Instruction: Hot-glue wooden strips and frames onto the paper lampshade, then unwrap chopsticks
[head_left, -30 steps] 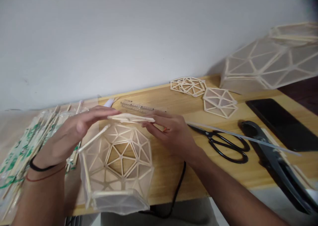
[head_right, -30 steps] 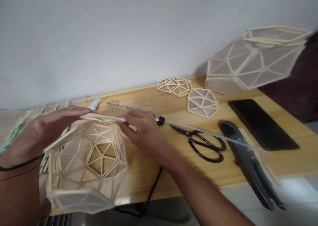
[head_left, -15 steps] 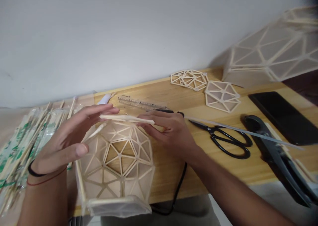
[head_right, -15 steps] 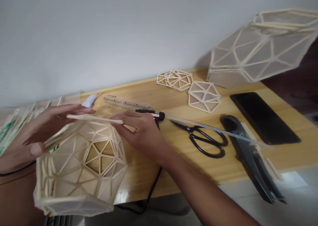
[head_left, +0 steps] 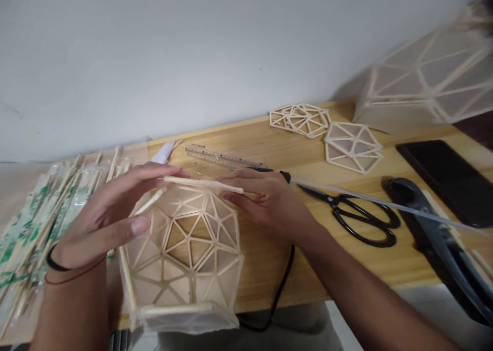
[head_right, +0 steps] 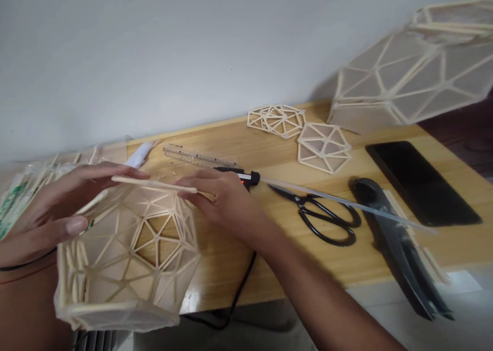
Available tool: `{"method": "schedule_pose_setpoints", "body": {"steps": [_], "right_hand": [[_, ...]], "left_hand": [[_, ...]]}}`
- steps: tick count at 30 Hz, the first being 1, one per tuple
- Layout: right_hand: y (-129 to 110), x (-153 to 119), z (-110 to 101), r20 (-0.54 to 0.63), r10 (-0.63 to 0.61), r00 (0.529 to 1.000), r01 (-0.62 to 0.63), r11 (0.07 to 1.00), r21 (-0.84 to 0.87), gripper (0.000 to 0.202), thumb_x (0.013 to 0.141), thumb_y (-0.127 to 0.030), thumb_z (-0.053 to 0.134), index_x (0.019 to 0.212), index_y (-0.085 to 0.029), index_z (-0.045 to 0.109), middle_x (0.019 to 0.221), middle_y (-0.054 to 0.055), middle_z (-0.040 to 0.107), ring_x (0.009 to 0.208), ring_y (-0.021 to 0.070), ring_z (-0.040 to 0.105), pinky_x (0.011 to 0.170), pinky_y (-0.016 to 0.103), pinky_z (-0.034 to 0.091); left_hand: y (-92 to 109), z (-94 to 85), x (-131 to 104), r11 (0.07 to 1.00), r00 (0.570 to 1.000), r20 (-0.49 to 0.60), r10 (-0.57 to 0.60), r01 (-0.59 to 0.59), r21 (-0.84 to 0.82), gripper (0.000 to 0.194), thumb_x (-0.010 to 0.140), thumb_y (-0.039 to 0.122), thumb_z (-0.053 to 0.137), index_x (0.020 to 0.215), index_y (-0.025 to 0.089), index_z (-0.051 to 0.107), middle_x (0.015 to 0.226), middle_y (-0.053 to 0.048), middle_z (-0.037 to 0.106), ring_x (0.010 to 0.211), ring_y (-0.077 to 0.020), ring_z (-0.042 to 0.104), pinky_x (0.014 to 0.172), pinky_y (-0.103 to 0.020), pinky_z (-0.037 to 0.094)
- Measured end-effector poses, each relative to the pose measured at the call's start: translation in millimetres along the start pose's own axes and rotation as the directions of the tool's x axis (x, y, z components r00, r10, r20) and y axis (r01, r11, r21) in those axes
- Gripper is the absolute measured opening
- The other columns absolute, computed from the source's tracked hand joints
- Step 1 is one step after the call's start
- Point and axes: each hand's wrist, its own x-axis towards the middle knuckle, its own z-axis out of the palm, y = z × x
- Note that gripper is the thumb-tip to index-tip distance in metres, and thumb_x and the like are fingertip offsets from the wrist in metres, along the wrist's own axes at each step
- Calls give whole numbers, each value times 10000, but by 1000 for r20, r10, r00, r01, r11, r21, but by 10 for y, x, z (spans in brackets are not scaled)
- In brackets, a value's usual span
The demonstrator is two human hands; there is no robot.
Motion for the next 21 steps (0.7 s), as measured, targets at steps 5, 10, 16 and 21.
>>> {"method": "schedule_pose_setpoints", "body": {"steps": [5, 10, 16, 21], "right_hand": [[31, 2, -22, 73, -13, 997, 15, 1000, -24, 253, 1036, -171, 653, 1192, -244, 838, 1181, 60, 852, 1065, 206, 803, 954, 316, 612], [66, -6, -6, 75, -9, 997, 12, 999, -45, 258, 1039, -184, 663, 1220, -255, 833, 1182, 46, 853, 1062, 195, 807, 950, 290, 604], [103, -16, 6, 84, 8, 996, -2, 997, -75, 293, 1044, -180, 647, 1271, -259, 814, 1161, 55, 857, 1026, 199, 811, 908, 291, 609], [95, -33, -10, 110, -7, 994, 16, 996, -84, 354, 1048, -120, 589, 1322, -236, 782, 1212, 71, 838, 1078, 196, 795, 941, 294, 598]], "left_hand": [[-21, 3, -6, 1000, 1000, 6, 1, -1, 3, 603, 877, 311, 663, 1470, 208, 628, 1519, -72, 646, 1418, -280, 584, 1134, -301, 491], [-48, 24, 0, 1000, 1000, 4, 15, -15, -22, 626, 860, 322, 650, 1472, 196, 622, 1490, -73, 651, 1398, -284, 581, 1159, -321, 466], [-51, 18, 7, 999, 999, 21, 33, -33, 11, 633, 840, 341, 652, 1462, 218, 640, 1465, -89, 665, 1396, -338, 560, 1204, -455, 427], [-38, 25, 18, 999, 999, 6, 39, -39, -5, 610, 850, 332, 636, 1445, 195, 646, 1453, -107, 669, 1398, -340, 564, 1197, -446, 428]]}}
